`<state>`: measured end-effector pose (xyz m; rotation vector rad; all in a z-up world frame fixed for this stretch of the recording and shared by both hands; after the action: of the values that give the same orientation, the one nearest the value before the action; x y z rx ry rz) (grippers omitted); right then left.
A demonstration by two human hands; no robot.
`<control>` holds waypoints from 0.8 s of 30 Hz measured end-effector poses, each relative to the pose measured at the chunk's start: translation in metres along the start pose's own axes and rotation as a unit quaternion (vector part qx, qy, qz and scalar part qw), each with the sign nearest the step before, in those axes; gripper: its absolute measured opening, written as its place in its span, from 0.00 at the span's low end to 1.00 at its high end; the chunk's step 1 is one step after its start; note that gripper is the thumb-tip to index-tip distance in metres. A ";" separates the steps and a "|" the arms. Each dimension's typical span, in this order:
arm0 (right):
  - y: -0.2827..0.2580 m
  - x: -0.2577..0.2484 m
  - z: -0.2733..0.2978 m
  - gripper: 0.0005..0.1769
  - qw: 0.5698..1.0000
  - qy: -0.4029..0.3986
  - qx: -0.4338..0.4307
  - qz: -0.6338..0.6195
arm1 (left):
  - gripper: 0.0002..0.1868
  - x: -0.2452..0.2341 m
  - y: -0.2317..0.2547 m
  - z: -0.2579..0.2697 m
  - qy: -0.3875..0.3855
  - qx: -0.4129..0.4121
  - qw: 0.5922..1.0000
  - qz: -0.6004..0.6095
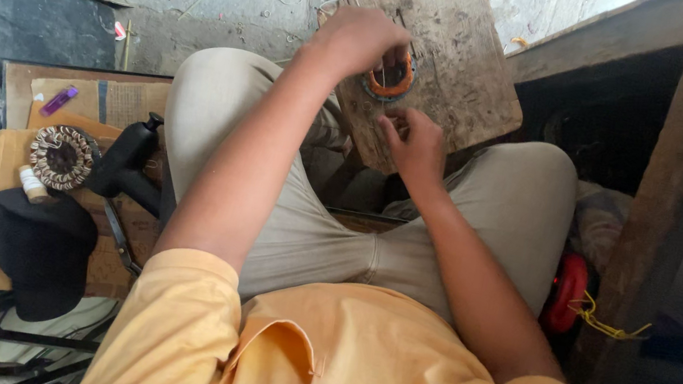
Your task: The person sits on the floor and uses scissors to cut a piece of white wire. They then proceed to wrap the wire around a circular copper coil, securing it in place by hand.
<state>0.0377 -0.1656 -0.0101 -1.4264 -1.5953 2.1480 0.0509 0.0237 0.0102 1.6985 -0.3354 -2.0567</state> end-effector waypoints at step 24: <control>-0.069 -0.007 0.003 0.15 0.942 0.070 -0.205 0.257 | 0.12 0.077 -0.019 0.033 0.018 -0.246 0.951 0.188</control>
<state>0.0109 -0.1417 0.0491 -2.2917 -1.8482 1.9357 0.0043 -0.0003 -0.0574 1.2555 -0.1047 -1.6519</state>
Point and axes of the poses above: each hand's wrist, its own z-axis away from the middle knuckle, its own x-axis out of the palm, y = z × x, the point moved 6 cm from there along -z, towards the middle knuckle, and after that the axes turned 1 degree about -y, right-handed, at the moved point
